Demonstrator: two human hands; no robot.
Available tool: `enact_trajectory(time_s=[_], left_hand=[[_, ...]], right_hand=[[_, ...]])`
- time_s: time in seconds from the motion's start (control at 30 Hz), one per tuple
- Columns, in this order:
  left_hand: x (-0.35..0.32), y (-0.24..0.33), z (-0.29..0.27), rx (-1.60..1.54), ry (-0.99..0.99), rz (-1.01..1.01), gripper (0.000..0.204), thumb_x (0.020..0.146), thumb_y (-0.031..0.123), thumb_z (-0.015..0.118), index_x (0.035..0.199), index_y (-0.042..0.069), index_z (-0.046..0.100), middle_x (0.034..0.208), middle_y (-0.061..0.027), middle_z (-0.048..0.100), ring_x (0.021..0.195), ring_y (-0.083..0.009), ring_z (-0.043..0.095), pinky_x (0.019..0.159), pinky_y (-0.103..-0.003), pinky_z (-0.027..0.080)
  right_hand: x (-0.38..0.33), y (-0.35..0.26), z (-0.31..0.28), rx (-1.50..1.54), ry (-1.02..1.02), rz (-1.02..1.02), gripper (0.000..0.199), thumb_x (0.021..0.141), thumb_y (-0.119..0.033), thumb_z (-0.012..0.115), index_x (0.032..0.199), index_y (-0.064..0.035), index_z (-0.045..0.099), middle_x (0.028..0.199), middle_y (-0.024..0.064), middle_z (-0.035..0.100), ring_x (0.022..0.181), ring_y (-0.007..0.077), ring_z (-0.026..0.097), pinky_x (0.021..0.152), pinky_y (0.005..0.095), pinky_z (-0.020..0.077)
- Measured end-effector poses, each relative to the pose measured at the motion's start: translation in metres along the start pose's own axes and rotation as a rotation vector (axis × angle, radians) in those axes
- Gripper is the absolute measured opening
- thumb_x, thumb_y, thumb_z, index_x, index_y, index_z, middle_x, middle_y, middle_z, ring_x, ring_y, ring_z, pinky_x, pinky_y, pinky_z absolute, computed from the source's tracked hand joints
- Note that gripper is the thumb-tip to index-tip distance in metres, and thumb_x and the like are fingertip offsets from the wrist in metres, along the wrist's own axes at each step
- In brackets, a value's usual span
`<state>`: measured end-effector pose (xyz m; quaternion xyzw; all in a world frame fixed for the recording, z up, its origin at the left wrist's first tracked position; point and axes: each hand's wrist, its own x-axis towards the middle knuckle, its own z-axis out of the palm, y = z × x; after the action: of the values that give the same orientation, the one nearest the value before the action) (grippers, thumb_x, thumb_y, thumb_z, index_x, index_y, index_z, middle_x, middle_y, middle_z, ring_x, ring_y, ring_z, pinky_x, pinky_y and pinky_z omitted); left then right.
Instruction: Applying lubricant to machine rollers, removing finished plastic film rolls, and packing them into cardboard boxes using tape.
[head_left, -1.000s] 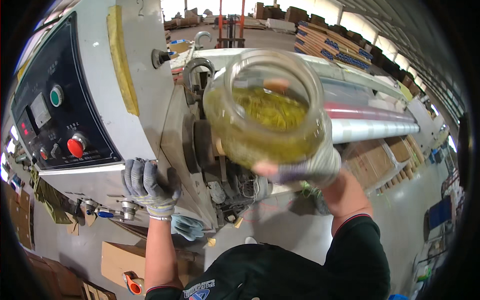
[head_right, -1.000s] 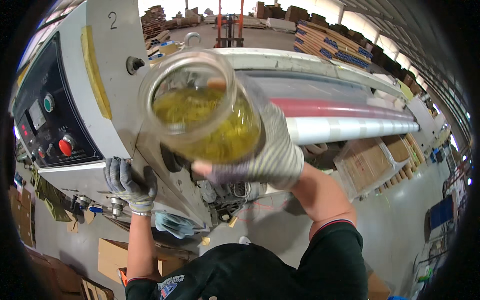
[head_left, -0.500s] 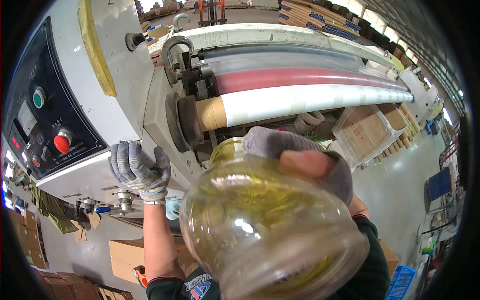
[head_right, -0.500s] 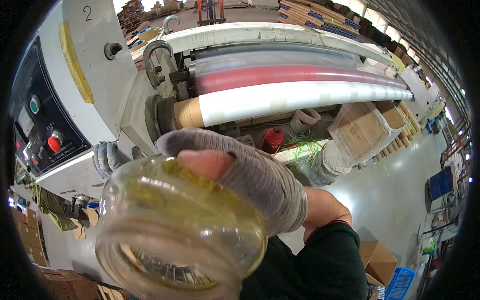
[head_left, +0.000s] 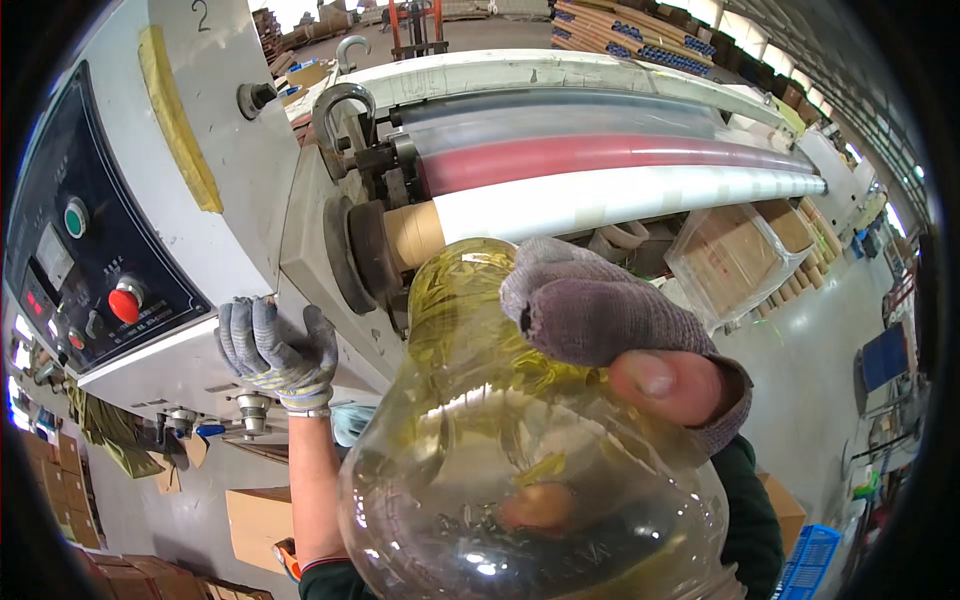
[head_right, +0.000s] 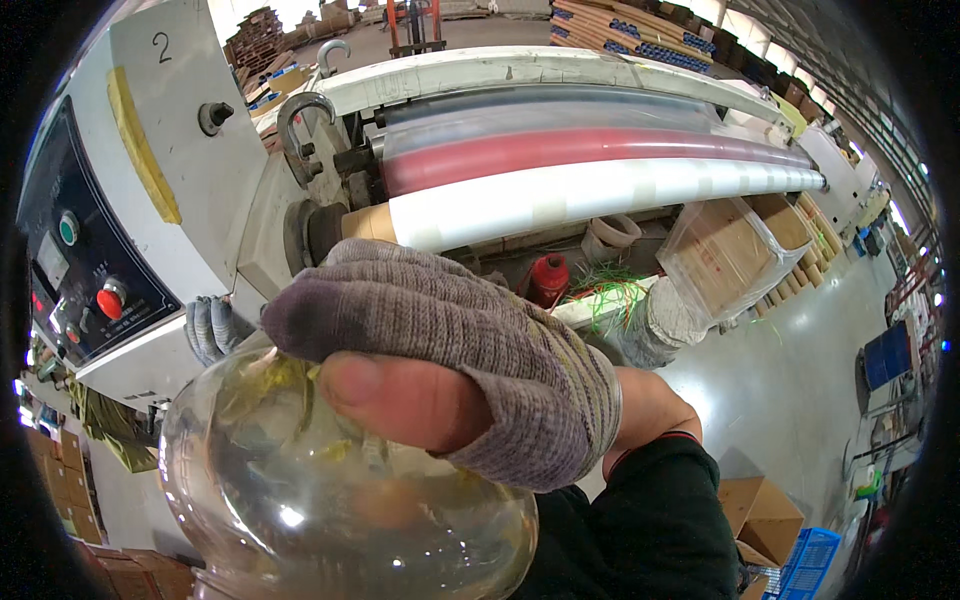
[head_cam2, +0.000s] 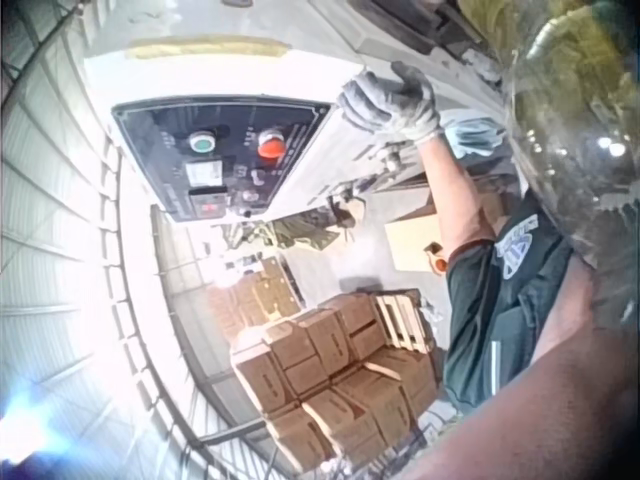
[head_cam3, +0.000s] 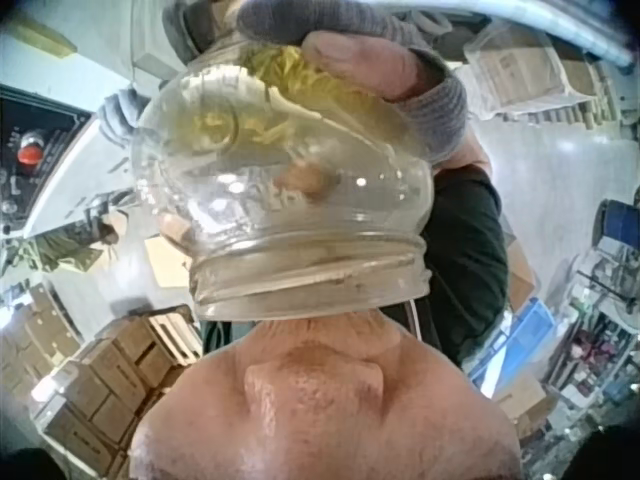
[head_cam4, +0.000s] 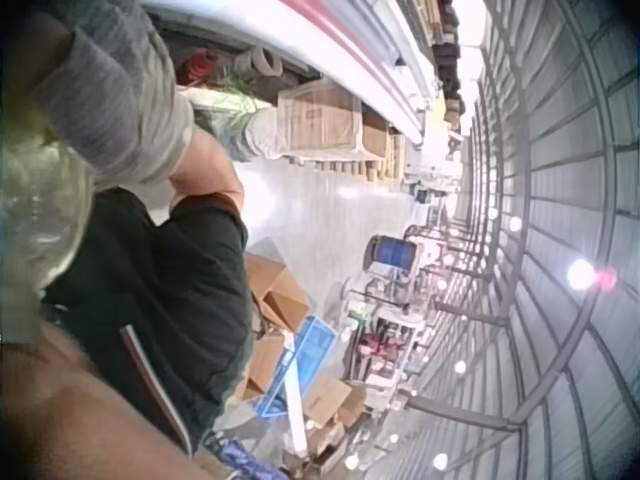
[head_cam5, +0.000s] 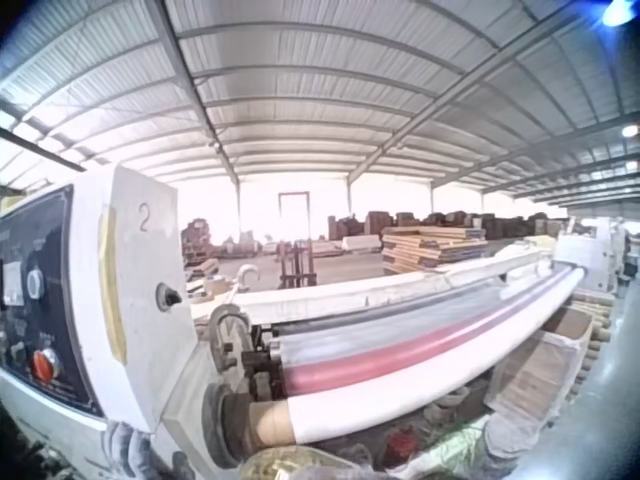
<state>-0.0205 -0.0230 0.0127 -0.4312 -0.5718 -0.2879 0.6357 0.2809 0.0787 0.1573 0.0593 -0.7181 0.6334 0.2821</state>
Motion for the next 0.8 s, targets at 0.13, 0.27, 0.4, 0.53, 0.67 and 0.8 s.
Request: enact_trajectory(time_s=[0.13, 0.27, 0.4, 0.53, 0.67, 0.8], left_hand=[[-0.004, -0.006, -0.001, 0.038, -0.061, 0.077, 0.045, 0.071, 0.020, 0.064, 0.111, 0.005, 0.050, 0.103, -0.0152, 0.054, 0.096, -0.0363, 0.054, 0.085, -0.052, 0.043], [-0.003, -0.005, -0.004, 0.013, -0.090, 0.072, 0.045, 0.071, 0.019, 0.064, 0.111, 0.005, 0.050, 0.103, -0.0156, 0.054, 0.095, -0.0370, 0.054, 0.084, -0.053, 0.043], [-0.003, -0.005, -0.001, -0.001, -0.067, 0.058, 0.045, 0.072, 0.021, 0.064, 0.112, 0.005, 0.050, 0.103, -0.0155, 0.054, 0.094, -0.0377, 0.054, 0.084, -0.053, 0.043], [-0.005, -0.004, -0.005, 0.015, -0.087, 0.051, 0.047, 0.073, 0.022, 0.064, 0.115, 0.006, 0.050, 0.107, -0.0155, 0.054, 0.100, -0.0372, 0.053, 0.088, -0.054, 0.041], [-0.003, -0.001, -0.003, -0.001, -0.043, 0.022, 0.049, 0.073, 0.022, 0.064, 0.117, 0.006, 0.049, 0.109, -0.0153, 0.053, 0.103, -0.0370, 0.052, 0.089, -0.054, 0.041], [-0.004, 0.000, -0.007, 0.025, -0.044, 0.012, 0.047, 0.074, 0.022, 0.063, 0.116, 0.006, 0.048, 0.108, -0.0150, 0.053, 0.102, -0.0366, 0.052, 0.088, -0.054, 0.042]], right_hand=[[-0.001, -0.004, -0.004, -0.023, 0.017, -0.028, 0.061, 0.080, -0.022, 0.068, 0.130, 0.0006, 0.040, 0.120, 0.0157, 0.051, 0.109, 0.0230, 0.053, 0.095, 0.0329, 0.0445], [-0.002, -0.007, -0.007, -0.053, 0.037, -0.056, 0.060, 0.080, -0.022, 0.067, 0.129, 0.0007, 0.041, 0.119, 0.0154, 0.051, 0.108, 0.0228, 0.053, 0.095, 0.0329, 0.0445], [-0.001, -0.011, -0.007, -0.099, 0.039, -0.084, 0.058, 0.081, -0.023, 0.066, 0.128, 0.0008, 0.042, 0.118, 0.0152, 0.052, 0.108, 0.0227, 0.054, 0.094, 0.0329, 0.0446], [0.000, -0.013, -0.008, -0.142, 0.037, -0.105, 0.056, 0.082, -0.023, 0.065, 0.127, 0.0009, 0.043, 0.116, 0.0149, 0.052, 0.107, 0.0226, 0.054, 0.094, 0.0329, 0.0446], [-0.002, -0.013, -0.008, -0.178, 0.044, -0.123, 0.054, 0.082, -0.024, 0.064, 0.126, 0.0011, 0.044, 0.115, 0.0147, 0.053, 0.106, 0.0224, 0.054, 0.093, 0.0329, 0.0447], [-0.003, -0.015, -0.007, -0.170, 0.049, -0.126, 0.053, 0.083, -0.025, 0.063, 0.125, 0.0012, 0.045, 0.114, 0.0144, 0.053, 0.105, 0.0223, 0.054, 0.093, 0.0329, 0.0447]])
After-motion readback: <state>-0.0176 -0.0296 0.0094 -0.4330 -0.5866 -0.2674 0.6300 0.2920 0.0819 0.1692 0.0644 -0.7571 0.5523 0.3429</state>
